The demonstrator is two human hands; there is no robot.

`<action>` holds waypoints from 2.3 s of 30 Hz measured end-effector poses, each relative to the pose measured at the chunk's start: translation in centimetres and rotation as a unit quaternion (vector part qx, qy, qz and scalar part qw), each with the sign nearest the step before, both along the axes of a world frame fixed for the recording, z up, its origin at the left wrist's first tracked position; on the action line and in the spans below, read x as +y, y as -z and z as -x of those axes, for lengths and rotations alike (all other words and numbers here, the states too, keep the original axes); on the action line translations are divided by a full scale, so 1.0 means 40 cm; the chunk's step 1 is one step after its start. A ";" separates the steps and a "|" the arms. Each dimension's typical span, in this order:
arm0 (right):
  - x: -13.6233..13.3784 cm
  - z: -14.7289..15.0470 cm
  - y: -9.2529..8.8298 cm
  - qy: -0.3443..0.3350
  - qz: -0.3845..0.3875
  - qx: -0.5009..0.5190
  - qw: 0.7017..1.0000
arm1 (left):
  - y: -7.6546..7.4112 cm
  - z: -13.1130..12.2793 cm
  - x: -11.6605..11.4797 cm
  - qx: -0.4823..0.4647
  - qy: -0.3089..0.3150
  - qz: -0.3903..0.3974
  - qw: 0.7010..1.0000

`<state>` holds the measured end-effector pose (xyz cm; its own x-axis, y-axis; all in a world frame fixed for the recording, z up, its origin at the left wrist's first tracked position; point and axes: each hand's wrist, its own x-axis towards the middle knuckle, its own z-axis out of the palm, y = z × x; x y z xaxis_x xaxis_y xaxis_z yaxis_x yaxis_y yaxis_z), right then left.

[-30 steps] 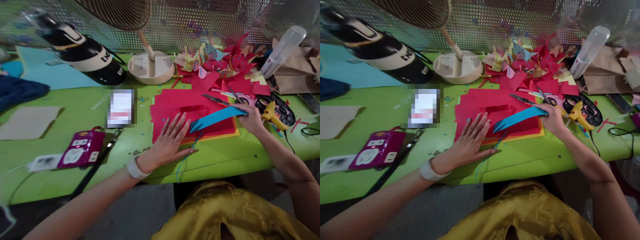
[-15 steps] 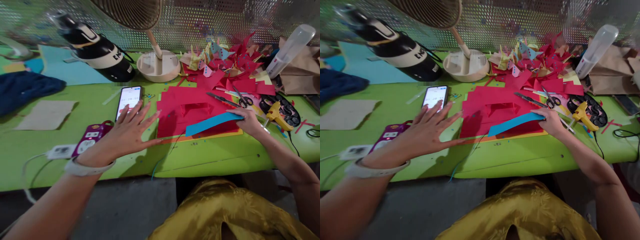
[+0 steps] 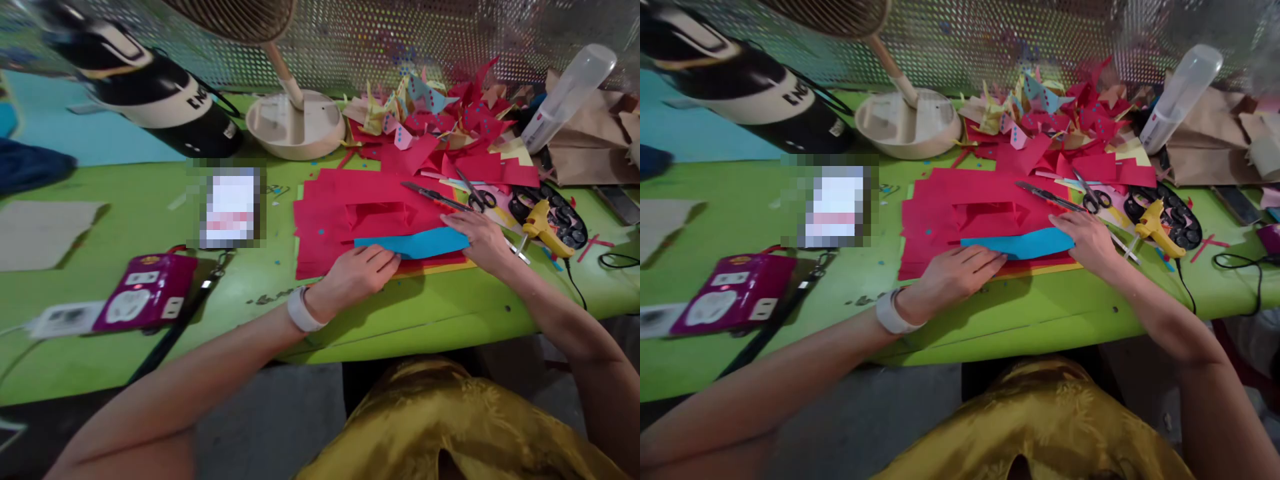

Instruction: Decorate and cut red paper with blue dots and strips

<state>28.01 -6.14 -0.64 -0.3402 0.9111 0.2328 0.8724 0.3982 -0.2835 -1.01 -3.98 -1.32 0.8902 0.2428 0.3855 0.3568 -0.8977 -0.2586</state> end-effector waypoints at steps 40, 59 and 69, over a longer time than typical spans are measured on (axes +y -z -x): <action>-0.036 0.097 0.019 -0.025 0.000 0.046 0.999 | 0.000 0.020 0.025 -0.144 -0.124 0.312 0.931; -0.036 0.110 0.020 0.069 0.043 0.111 0.990 | -0.007 0.049 0.044 -0.109 -0.209 0.296 0.926; -0.033 0.104 0.028 0.065 0.026 0.109 0.992 | -0.011 0.087 0.068 -0.068 -0.235 0.240 0.939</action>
<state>23.84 -7.46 -1.77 -0.1653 0.9569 0.2386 0.8310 0.2655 -0.4888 -4.50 -1.26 -0.89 0.5912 0.7721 0.2331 0.7439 -0.6337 0.2122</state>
